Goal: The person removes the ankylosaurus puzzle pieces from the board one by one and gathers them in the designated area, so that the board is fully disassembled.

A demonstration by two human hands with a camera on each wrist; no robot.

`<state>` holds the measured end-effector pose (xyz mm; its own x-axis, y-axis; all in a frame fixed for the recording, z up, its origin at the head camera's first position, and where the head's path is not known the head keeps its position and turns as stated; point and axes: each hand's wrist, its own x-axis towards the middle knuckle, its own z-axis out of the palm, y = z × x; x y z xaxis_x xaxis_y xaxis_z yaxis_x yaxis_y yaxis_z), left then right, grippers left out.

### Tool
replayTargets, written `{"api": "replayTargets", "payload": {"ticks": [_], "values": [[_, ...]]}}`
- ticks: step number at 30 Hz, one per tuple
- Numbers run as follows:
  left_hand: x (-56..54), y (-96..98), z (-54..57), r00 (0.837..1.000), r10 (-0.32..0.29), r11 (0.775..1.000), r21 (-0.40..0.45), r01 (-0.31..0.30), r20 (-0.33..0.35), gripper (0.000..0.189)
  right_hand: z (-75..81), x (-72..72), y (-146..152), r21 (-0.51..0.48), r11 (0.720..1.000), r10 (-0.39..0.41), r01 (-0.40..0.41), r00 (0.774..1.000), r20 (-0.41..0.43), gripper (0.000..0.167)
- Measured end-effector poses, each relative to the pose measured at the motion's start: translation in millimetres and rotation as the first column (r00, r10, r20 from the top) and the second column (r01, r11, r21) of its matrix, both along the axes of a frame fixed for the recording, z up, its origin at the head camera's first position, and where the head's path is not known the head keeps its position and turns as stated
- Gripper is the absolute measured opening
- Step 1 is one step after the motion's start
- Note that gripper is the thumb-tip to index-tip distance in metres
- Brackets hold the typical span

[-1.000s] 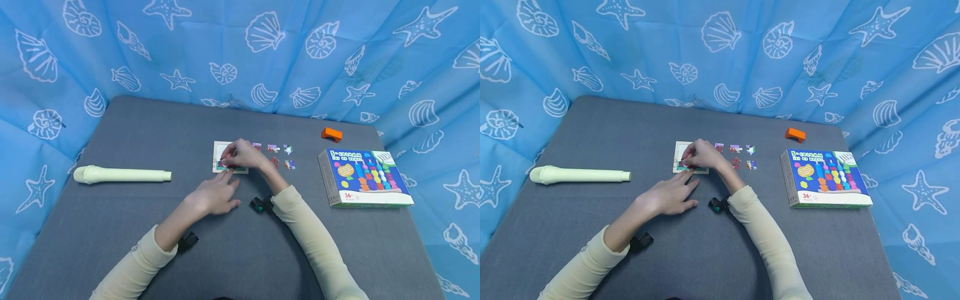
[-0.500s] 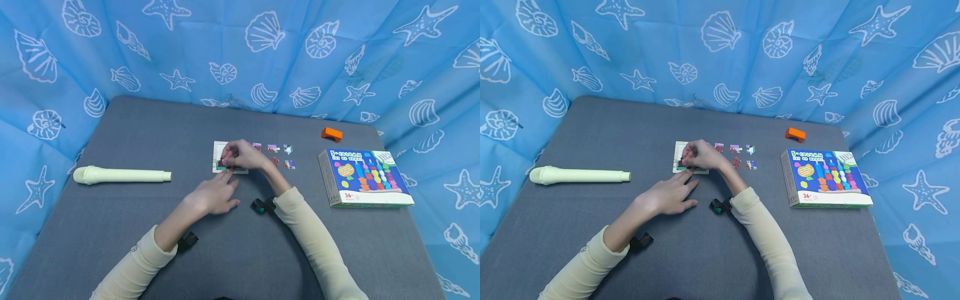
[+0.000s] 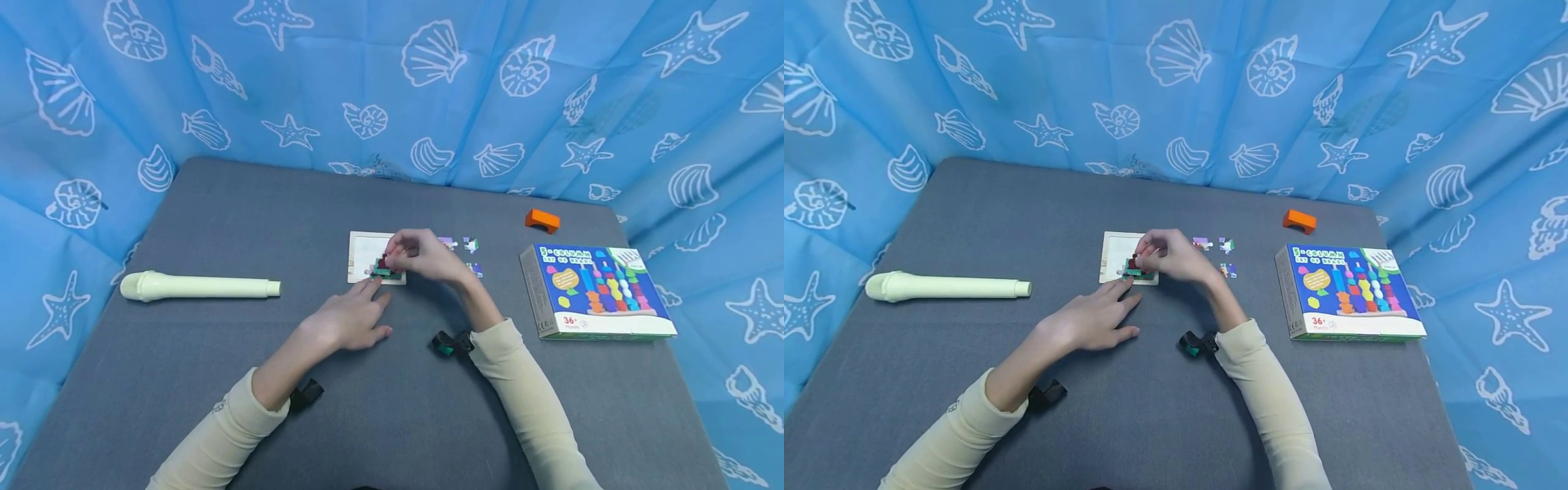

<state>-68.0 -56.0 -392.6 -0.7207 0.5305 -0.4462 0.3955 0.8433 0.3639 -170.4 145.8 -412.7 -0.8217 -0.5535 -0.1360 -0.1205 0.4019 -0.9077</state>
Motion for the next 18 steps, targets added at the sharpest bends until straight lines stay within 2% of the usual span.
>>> {"api": "replayTargets", "payload": {"ticks": [10,18], "values": [[0.3,0.3,-0.6,1.000,0.003,1.000,0.001,-0.003,-0.004,0.071,5.9,14.1,41,0.036,0.999,-0.022,0.021,1.000,0.007,0.014],[-0.2,0.5,-1.5,1.000,0.001,1.000,0.005,-0.001,-0.012,0.070,5.0,22.9,63,0.095,0.996,-0.009,0.002,0.998,0.069,0.017]]}}
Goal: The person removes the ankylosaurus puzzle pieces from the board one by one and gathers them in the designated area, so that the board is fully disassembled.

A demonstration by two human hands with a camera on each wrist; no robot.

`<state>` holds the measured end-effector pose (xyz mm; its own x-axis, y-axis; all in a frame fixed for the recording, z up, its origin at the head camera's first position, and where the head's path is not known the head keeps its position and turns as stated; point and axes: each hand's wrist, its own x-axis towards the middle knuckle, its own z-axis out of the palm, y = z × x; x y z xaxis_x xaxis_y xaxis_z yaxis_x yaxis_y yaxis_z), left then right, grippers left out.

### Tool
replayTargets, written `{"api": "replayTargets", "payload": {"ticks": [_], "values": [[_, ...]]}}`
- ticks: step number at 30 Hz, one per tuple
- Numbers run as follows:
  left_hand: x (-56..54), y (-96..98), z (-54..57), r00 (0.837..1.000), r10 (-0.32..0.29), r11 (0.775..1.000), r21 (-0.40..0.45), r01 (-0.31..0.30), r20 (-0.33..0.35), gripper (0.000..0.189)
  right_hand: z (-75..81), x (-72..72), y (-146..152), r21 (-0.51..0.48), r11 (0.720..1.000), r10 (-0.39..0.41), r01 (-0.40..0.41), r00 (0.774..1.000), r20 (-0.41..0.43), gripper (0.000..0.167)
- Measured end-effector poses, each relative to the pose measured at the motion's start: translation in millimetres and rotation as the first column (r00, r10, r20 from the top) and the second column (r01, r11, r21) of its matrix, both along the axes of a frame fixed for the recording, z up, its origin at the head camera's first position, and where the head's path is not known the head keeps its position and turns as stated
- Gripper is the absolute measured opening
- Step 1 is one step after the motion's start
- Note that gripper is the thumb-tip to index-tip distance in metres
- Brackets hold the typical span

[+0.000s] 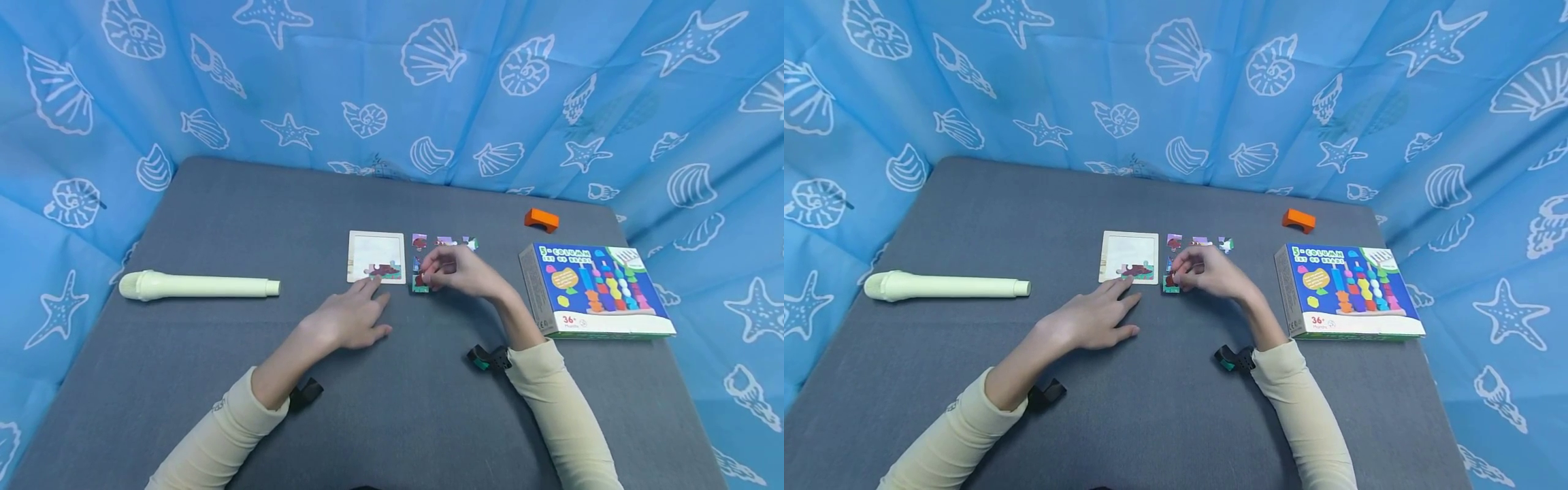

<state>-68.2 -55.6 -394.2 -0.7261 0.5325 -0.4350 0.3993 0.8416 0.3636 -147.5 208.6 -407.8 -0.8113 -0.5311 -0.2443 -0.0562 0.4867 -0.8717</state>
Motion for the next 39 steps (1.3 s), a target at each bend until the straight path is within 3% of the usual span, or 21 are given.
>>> {"api": "replayTargets", "payload": {"ticks": [13,22,39], "values": [[-0.5,0.3,-0.2,1.000,-0.005,1.000,-0.012,0.004,-0.020,0.069,-8.6,3.9,6,0.030,0.996,0.078,-0.080,0.996,0.045,0.021],[-0.4,-0.4,1.2,1.000,-0.006,1.000,-0.010,0.005,-0.023,0.068,-9.4,4.2,3,0.071,0.995,0.065,-0.068,0.997,0.042,0.019],[-1.1,1.2,2.8,0.998,-0.033,0.999,0.002,0.033,-0.049,0.068,0.8,-4.9,-13,-0.017,0.998,0.059,-0.059,0.998,0.004,0.021]]}}
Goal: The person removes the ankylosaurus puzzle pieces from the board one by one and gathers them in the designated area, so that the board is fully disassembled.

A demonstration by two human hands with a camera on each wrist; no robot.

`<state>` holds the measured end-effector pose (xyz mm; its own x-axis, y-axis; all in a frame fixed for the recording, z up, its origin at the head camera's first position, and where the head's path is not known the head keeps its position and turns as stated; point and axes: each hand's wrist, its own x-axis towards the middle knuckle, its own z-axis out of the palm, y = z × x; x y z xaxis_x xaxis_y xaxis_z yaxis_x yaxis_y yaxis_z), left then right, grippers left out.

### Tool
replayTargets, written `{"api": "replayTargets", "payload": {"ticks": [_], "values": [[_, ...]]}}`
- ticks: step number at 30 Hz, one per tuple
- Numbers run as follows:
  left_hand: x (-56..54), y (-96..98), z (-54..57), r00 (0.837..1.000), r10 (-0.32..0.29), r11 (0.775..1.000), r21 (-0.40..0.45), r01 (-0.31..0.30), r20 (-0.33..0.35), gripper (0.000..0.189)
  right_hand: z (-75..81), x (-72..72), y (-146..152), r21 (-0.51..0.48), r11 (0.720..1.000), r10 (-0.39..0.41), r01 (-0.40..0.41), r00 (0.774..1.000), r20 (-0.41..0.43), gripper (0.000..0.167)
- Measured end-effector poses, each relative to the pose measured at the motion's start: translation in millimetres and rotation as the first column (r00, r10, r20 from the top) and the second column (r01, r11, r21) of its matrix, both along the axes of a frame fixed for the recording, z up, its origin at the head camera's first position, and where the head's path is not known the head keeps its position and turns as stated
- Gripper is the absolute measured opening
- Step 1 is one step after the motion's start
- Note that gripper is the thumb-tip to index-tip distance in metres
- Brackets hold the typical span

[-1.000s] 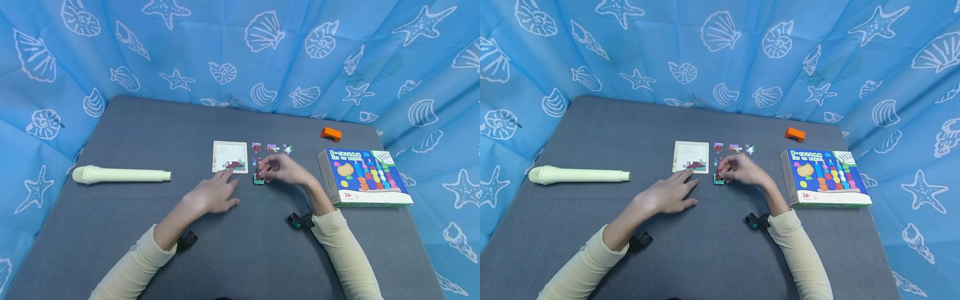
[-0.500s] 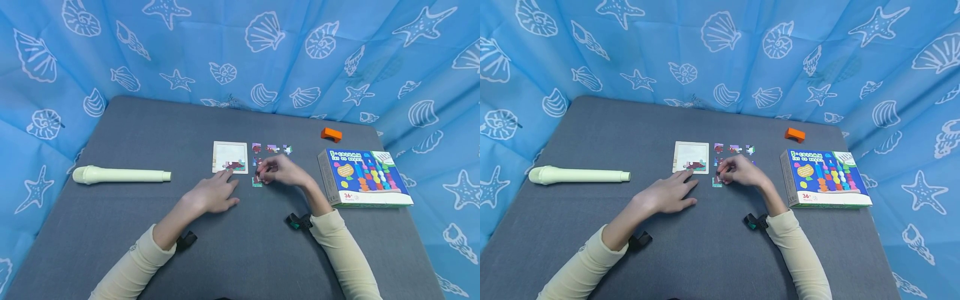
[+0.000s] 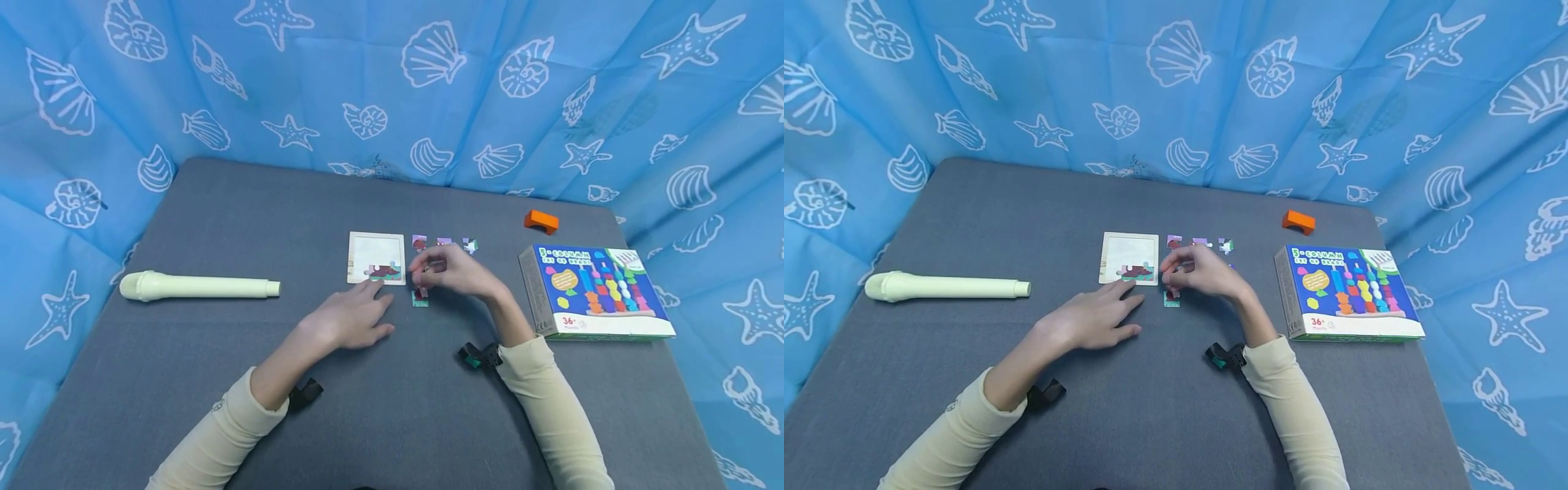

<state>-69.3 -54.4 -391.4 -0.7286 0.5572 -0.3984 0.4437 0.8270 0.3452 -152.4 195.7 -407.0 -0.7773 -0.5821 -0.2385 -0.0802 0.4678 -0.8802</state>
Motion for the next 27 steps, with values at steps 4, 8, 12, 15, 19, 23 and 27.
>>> {"api": "replayTargets", "payload": {"ticks": [4,8,12,15,19,23,27], "values": [[0.6,1.6,-1.0,0.999,-0.030,0.999,0.026,0.031,-0.034,0.068,2.0,-5.6,-12,-0.012,1.000,0.008,-0.008,1.000,-0.023,0.020],[0.5,3.2,-2.6,0.997,-0.060,0.997,0.038,0.062,-0.055,0.069,0.9,-13.1,-27,-0.012,1.000,0.027,-0.028,0.998,-0.050,0.019],[0.1,4.2,-4.8,0.997,-0.072,0.997,0.027,0.073,-0.034,0.071,-4.5,-22.2,-43,0.011,0.998,0.055,-0.054,0.994,-0.091,0.018],[0.0,4.8,-6.9,0.997,-0.071,0.997,0.013,0.071,-0.013,0.072,-9.4,-28.3,-52,0.037,0.996,0.083,-0.079,0.990,-0.112,0.018],[0.6,5.1,-8.0,0.998,-0.067,0.998,0.003,0.067,-0.005,0.072,-13.9,-34.3,-64,0.099,0.988,0.132,-0.120,0.982,-0.137,0.016],[1.2,5.3,-7.8,0.997,-0.070,0.998,-0.003,0.070,-0.016,0.071,-14.4,-36.8,-71,0.146,0.978,0.167,-0.149,0.979,-0.120,0.012],[1.3,5.6,-7.5,0.998,-0.067,0.998,0.000,0.067,-0.013,0.071,-15.2,-38.1,-74,0.148,0.976,0.177,-0.162,0.980,-0.093,0.010]]}}
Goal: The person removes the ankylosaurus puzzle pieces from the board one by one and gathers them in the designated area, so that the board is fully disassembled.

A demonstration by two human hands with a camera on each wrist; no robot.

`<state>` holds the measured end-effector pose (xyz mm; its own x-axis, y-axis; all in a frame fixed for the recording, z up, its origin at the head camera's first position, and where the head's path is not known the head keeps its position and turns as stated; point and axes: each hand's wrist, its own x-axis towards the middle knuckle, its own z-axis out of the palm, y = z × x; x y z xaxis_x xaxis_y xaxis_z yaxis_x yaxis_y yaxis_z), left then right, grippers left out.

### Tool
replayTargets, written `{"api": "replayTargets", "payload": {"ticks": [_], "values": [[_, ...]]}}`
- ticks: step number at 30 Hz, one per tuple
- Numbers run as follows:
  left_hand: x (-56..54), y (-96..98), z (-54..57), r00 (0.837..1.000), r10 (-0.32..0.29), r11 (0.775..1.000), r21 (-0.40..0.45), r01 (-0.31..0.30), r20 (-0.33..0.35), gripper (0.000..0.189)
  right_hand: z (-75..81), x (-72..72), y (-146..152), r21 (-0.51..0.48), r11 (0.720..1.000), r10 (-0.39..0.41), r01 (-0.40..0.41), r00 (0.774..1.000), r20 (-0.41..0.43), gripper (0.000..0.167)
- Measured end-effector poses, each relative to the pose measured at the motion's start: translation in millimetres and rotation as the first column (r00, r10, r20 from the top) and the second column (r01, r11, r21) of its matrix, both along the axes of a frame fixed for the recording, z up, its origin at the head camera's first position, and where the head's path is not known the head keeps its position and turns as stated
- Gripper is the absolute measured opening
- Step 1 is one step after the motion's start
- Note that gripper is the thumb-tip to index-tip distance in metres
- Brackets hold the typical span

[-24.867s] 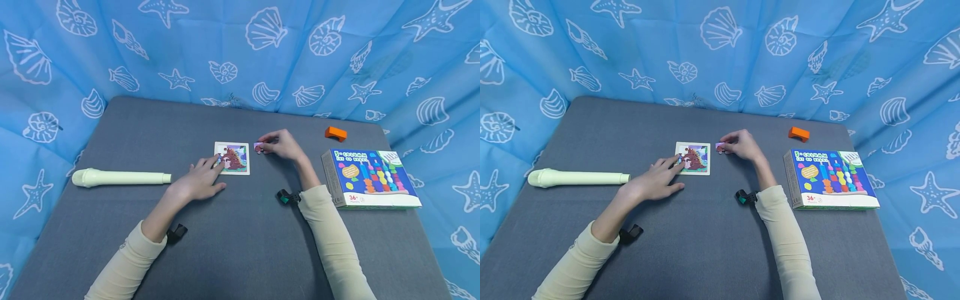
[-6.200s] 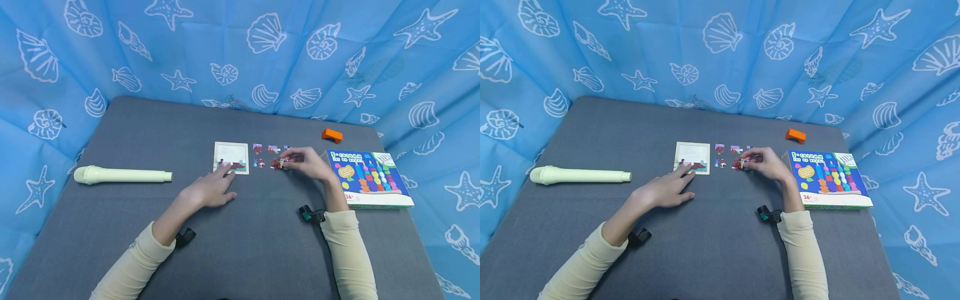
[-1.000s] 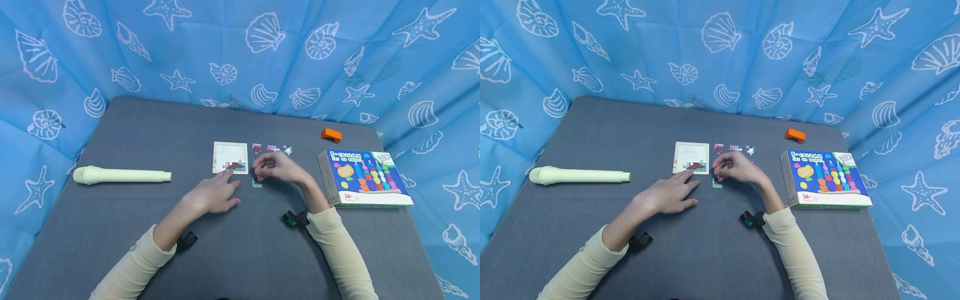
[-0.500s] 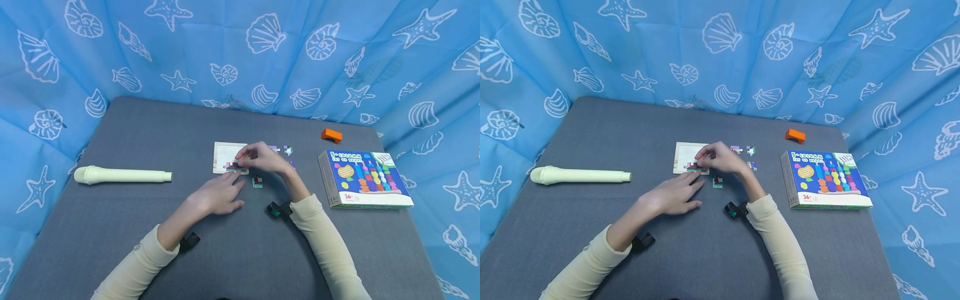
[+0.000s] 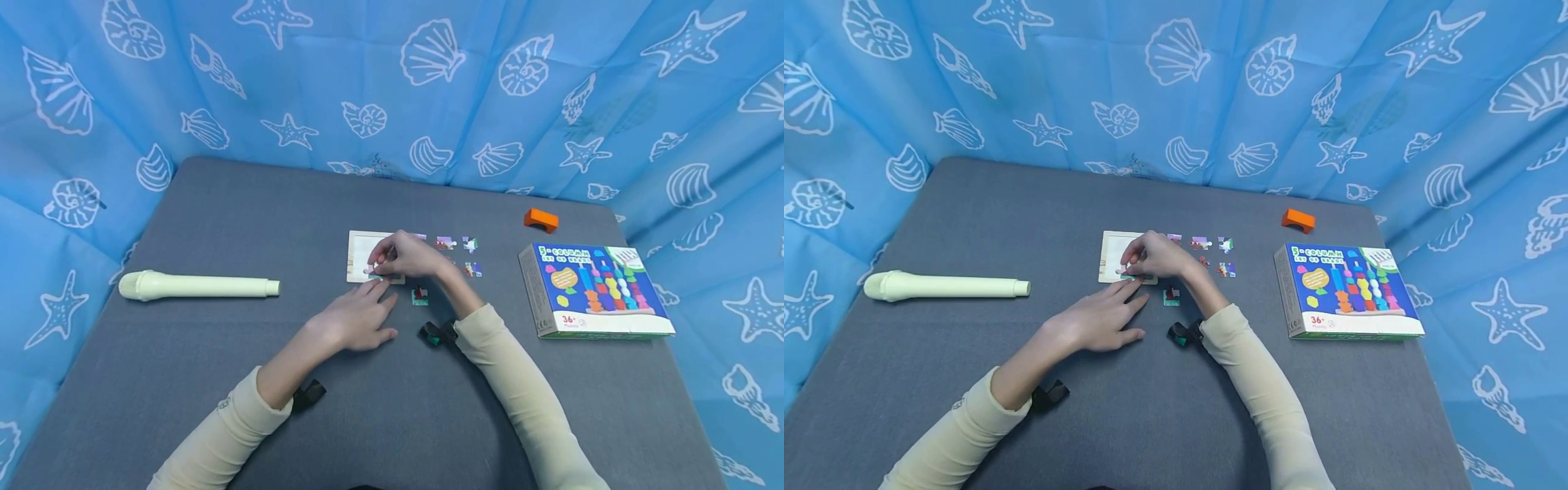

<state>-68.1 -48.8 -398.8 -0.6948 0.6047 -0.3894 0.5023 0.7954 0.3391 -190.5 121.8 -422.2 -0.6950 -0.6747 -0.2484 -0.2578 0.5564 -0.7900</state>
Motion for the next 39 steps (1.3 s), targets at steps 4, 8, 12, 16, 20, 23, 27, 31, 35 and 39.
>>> {"api": "replayTargets", "payload": {"ticks": [4,8,12,16,20,23,27,31,35,39], "values": [[0.0,-0.1,0.6,1.000,0.001,1.000,0.009,-0.001,-0.002,0.071,0.2,-0.4,0,-0.004,1.000,0.004,-0.004,1.000,0.002,0.009],[-0.2,-0.1,0.7,1.000,0.005,1.000,0.012,-0.005,-0.008,0.071,1.6,-0.1,1,-0.017,1.000,-0.007,0.007,1.000,-0.005,0.008],[-0.3,0.0,0.8,1.000,0.014,1.000,0.020,-0.014,-0.007,0.071,2.2,1.3,4,-0.065,0.998,-0.010,0.010,1.000,-0.008,0.009],[-0.2,0.3,0.8,1.000,0.019,0.999,0.026,-0.019,-0.009,0.071,2.3,4.5,9,-0.112,0.993,-0.026,0.023,0.999,-0.030,0.011],[-0.6,0.8,0.3,1.000,0.020,1.000,0.017,-0.020,-0.002,0.072,3.0,9.0,18,-0.151,0.985,-0.093,0.087,0.995,-0.033,0.012],[-0.8,1.2,-0.1,1.000,0.021,1.000,0.008,-0.021,0.008,0.073,5.6,12.6,27,-0.172,0.977,-0.133,0.128,0.991,-0.015,0.014],[-0.1,1.1,0.1,1.000,0.026,1.000,0.008,-0.026,0.010,0.072,11.2,18.1,42,-0.172,0.975,-0.143,0.140,0.990,-0.005,0.014],[0.9,0.4,0.1,1.000,0.028,0.999,0.020,-0.028,0.007,0.072,15.1,23.8,58,-0.156,0.978,-0.141,0.139,0.990,-0.002,0.015],[1.1,0.1,-0.4,1.000,0.027,0.999,0.026,-0.027,0.002,0.073,17.7,30.5,75,-0.136,0.979,-0.146,0.149,0.989,0.029,0.018],[0.9,1.1,-1.2,0.999,0.032,0.999,0.015,-0.032,0.008,0.073,19.1,37.4,91,-0.121,0.981,-0.149,0.154,0.988,0.052,0.020]]}}
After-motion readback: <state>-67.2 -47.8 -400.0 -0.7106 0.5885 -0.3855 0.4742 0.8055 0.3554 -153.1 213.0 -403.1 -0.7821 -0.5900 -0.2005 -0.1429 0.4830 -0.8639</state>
